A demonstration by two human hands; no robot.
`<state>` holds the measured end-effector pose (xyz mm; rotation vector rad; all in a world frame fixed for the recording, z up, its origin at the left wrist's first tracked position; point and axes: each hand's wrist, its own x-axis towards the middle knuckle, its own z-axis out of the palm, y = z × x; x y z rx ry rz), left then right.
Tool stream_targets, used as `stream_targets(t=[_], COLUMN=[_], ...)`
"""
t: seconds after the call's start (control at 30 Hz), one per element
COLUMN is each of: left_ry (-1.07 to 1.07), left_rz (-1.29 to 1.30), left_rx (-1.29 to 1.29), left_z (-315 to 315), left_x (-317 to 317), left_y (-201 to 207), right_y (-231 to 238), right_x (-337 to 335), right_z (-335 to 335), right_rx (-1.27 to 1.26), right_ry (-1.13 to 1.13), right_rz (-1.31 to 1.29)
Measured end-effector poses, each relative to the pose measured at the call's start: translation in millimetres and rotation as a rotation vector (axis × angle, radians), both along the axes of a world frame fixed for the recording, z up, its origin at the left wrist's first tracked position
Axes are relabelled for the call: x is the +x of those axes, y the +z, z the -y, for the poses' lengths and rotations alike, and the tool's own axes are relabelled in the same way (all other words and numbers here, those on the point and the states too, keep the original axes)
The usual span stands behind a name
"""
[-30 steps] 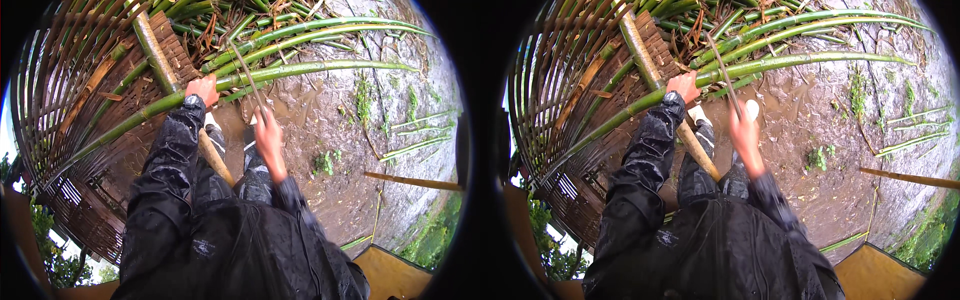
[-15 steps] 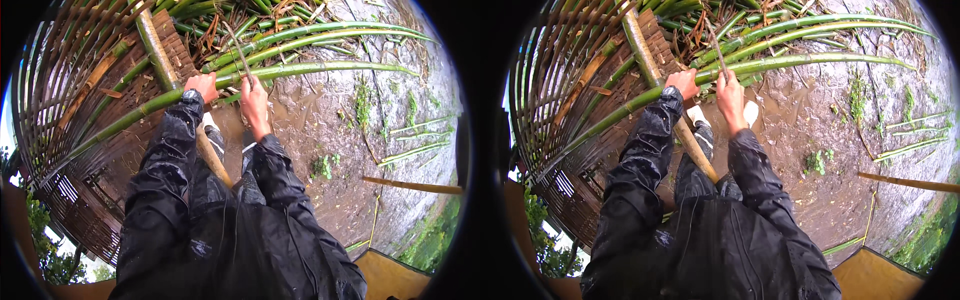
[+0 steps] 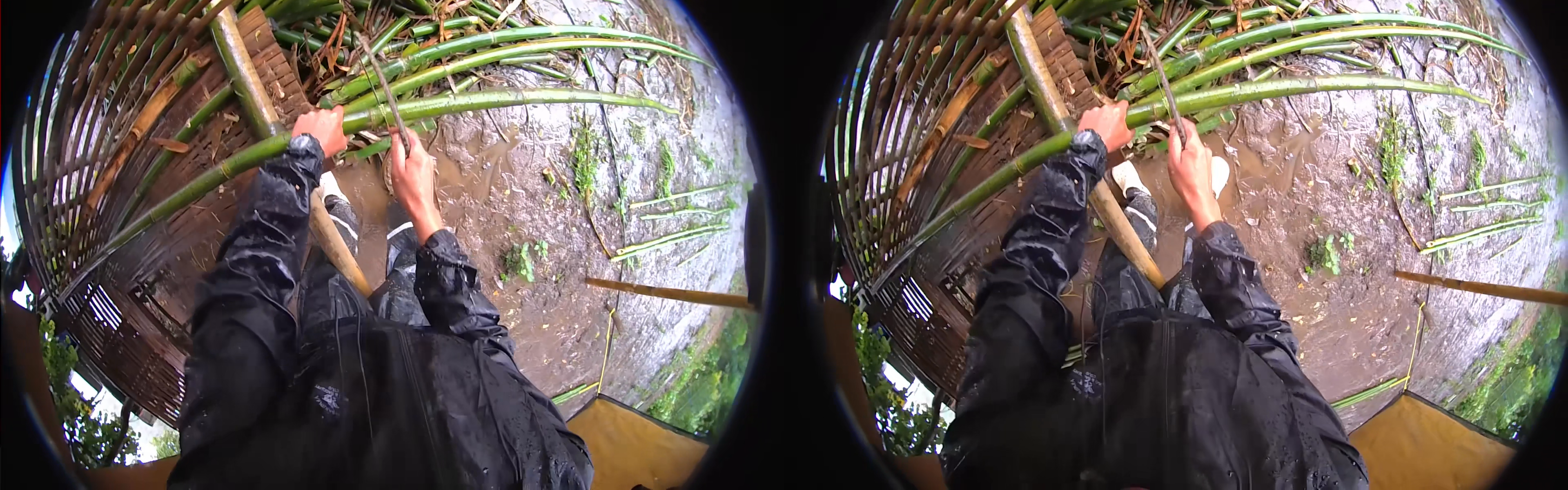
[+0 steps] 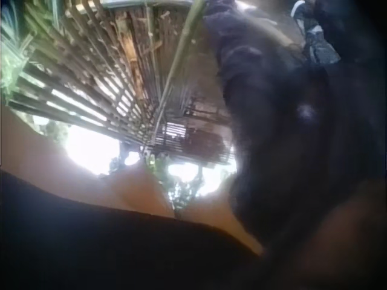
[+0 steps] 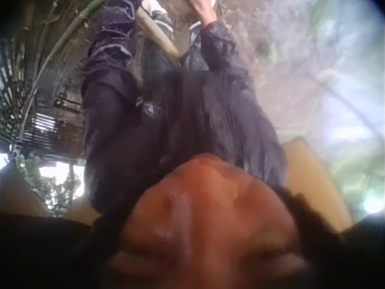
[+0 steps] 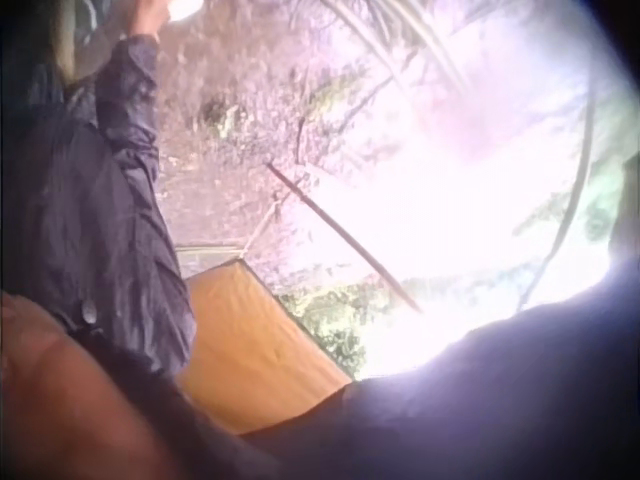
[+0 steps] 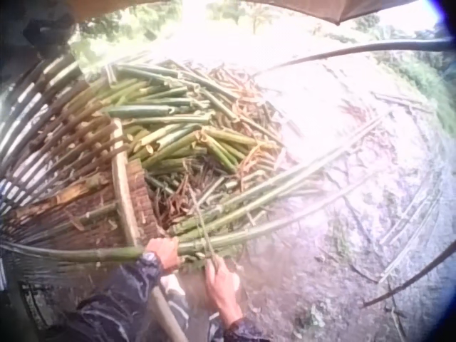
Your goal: The person places bamboo poles onto a wooden platform and uses a metal rod as a lever to tighten and secure wire ties around the poles.
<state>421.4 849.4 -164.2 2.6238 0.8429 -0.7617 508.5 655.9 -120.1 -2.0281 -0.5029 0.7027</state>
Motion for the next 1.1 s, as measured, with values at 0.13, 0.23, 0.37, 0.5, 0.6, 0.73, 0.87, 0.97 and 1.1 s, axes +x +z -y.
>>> stream_targets(t=[0.13, 0.23, 0.37, 0.5, 0.6, 0.73, 0.87, 0.97, 1.1], left_ry=[0.002, 0.001, -0.022, -0.043, -0.035, -0.059, -0.067, -0.059, -0.035], left_rz=[-0.044, -0.009, 0.017, 0.03, 0.069, 0.171, 0.193, 0.173, 0.134], left_rx=[-0.001, 0.009, -0.006, 0.005, 0.025, 0.124, 0.176, 0.169, 0.159], left_z=[-3, 0, 2, 3, -1, 8, 12, 12, 4], left_x=[-25, -26, -9, -12, -26, -27, -28, -24, -36], left_y=[-18, -6, -12, -12, -14, -23, -28, -35, -16], right_y=[65, 99, 19, -28, -4, 31, 21, 43, 79], right_x=[-27, -35, -22, -16, -8, 41, 3, -19, -40], right_z=[56, 89, 29, 13, -11, -46, -2, 44, 88], right_rx=[-0.188, -0.189, -0.11, 0.122, 0.009, -0.221, -0.038, -0.122, -0.189], right_ry=[0.019, 0.002, -0.055, -0.071, -0.021, 0.089, -0.017, -0.045, -0.045], right_rz=[-0.179, -0.215, -0.023, -0.008, -0.082, -0.171, -0.15, -0.145, -0.282])
